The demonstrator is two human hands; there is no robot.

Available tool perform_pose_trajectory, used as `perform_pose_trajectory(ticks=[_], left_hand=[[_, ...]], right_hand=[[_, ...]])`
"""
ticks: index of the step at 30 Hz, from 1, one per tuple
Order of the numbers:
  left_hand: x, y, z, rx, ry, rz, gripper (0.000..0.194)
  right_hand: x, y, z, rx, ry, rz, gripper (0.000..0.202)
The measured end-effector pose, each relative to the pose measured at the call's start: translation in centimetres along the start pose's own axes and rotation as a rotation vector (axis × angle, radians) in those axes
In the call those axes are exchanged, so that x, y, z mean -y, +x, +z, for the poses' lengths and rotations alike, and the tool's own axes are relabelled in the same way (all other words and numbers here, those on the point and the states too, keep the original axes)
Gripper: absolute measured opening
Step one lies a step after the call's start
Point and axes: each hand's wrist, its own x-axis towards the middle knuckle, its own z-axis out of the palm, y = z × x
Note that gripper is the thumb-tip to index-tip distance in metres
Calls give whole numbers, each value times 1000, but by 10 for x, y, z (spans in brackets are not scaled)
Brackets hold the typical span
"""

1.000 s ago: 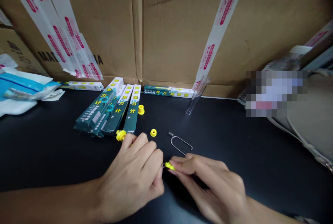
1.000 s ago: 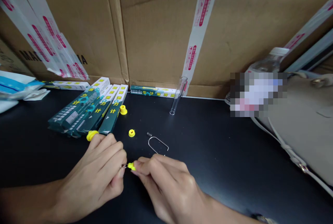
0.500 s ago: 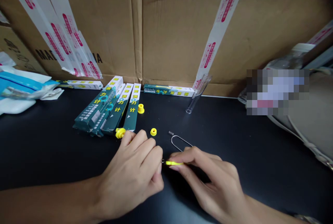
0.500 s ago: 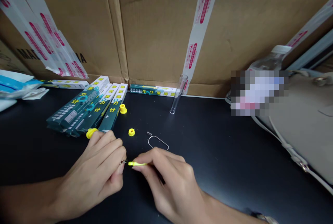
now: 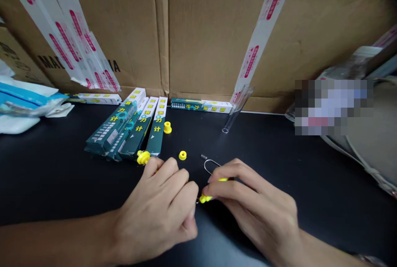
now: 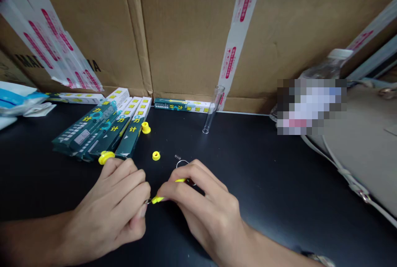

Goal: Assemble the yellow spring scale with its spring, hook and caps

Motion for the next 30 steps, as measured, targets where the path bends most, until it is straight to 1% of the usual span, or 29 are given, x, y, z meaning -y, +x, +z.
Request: perform_pose_trajectory(ticks=[5,12,16,30], left_hand=[[0,0,0,-20,0,11,27],[-1,0,2,-31,1,22,27],[0,0,3,-29,4,26,27],[-2,-3,3,-18,-4,33,25]], right_hand=[[1,0,-2,-7,10,-22,27],[1,0,-2,2,41,-11,29],[0,-2,-2,13,56,-20,33],[0,-1,-4,48,95,-10,33]])
